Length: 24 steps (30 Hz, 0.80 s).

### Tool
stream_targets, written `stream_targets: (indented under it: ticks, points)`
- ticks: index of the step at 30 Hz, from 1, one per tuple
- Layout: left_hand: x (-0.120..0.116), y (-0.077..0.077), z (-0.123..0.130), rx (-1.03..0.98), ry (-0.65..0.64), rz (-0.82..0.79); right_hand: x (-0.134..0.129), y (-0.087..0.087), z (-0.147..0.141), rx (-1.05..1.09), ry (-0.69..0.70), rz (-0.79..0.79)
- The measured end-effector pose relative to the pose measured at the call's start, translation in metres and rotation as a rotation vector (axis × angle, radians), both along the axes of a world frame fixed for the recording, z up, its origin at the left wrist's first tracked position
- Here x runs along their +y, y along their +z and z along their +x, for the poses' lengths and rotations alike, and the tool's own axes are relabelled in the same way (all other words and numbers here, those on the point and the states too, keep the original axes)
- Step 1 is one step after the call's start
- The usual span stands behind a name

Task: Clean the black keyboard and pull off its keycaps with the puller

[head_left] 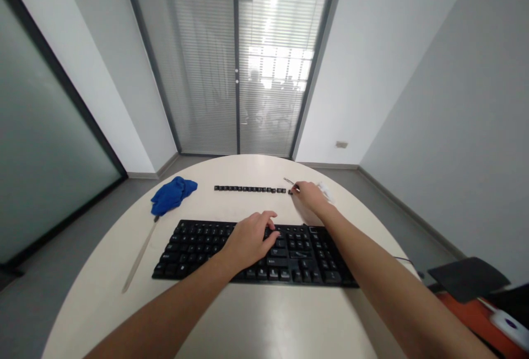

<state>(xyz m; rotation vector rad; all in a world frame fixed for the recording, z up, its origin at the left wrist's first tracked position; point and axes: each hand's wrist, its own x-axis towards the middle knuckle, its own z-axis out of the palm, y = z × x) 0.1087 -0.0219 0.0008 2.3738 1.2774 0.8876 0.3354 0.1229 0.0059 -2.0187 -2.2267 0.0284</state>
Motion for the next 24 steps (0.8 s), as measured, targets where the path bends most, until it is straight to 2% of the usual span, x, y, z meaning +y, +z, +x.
stream_targets:
  ticks: [16,20,24]
  points:
    - [0.000,0.000,-0.001,0.005,0.001,0.004,-0.002,-0.007,-0.008,0.010,-0.015,0.034]
    - [0.000,0.000,0.000,0.009,0.002,0.003,-0.007,0.000,-0.008,0.060,-0.012,0.064]
    - [0.000,0.000,0.000,0.014,0.000,0.007,-0.018,0.018,-0.004,0.144,-0.028,0.111]
